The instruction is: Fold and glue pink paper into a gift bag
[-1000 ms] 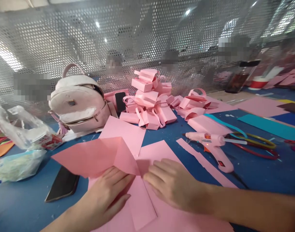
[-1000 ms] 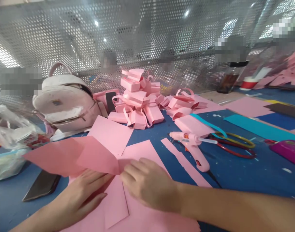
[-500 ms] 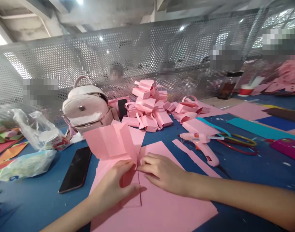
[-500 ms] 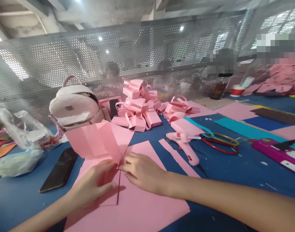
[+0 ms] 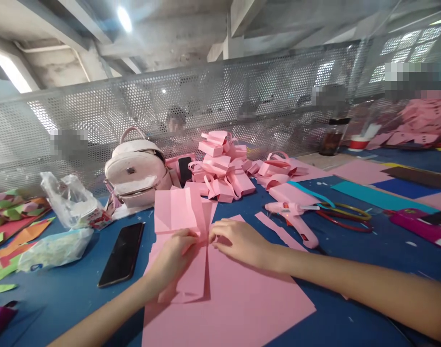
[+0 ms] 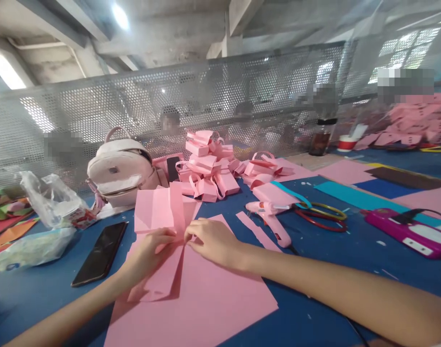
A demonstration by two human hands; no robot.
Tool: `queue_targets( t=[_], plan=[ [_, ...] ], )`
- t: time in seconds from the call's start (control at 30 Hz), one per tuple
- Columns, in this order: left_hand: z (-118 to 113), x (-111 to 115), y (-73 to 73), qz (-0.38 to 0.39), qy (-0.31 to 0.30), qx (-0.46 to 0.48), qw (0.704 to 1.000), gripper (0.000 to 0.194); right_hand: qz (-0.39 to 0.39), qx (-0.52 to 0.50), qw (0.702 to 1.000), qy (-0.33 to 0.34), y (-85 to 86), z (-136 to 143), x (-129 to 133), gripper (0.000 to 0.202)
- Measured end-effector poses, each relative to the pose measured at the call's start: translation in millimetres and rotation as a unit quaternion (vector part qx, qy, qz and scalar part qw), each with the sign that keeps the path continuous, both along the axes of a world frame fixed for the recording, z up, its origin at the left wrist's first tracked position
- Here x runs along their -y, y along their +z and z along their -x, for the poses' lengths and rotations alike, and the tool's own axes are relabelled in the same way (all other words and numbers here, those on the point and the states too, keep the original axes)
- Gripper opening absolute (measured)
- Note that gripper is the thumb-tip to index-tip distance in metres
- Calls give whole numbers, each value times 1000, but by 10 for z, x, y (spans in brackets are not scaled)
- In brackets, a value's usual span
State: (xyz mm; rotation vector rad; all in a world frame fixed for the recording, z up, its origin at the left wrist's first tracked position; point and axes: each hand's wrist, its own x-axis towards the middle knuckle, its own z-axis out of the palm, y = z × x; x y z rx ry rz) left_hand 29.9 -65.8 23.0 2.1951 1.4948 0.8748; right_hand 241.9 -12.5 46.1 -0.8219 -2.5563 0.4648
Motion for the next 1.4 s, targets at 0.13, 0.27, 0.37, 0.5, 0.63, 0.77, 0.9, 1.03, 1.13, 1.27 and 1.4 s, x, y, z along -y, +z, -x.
queue_targets(
  t=[0.13, 0.27, 0.37, 0.5, 0.63, 0.77, 0.9, 1.03, 1.13, 1.27, 1.4],
  plan=[
    [30, -41, 139, -12, 9, 69, 998, 26, 21, -11, 999, -42, 41, -76, 17, 5],
    [-19, 0, 215, -19, 23, 140, 990, 29, 52, -32, 996, -68, 55, -95, 1, 14],
    [-101, 50, 184, -6, 30, 224, 974, 24, 59, -49, 994, -72, 62, -62, 2, 24],
    [-220, 120, 125, 11, 29, 260, 965, 19, 68, -98, 991, -66, 45, -18, 1, 34],
    [-269, 192, 93, -4, 45, 173, 984, 21, 74, -128, 987, -57, -30, -20, -38, 41],
    [-218, 257, 103, -13, -3, 141, 990, 34, 52, -122, 989, -61, -85, -34, -55, 48],
    [-168, 307, 239, 12, -33, 135, 990, 37, 57, -162, 984, -52, -60, -44, -28, 45],
    [-178, 346, 399, 6, -48, 131, 990, 27, 47, -240, 969, -25, 30, -68, 20, 35],
    [-161, 376, 495, -28, -35, 80, 996, 24, 21, -287, 958, -8, 141, -80, 77, 33],
    [-76, 385, 668, -78, -23, 7, 997, 31, -31, -317, 948, 7, 324, -78, 164, 31],
    [20, 330, 863, -123, -23, -30, 992, 30, -98, -306, 946, 37, 470, -72, 189, 25]
  ],
)
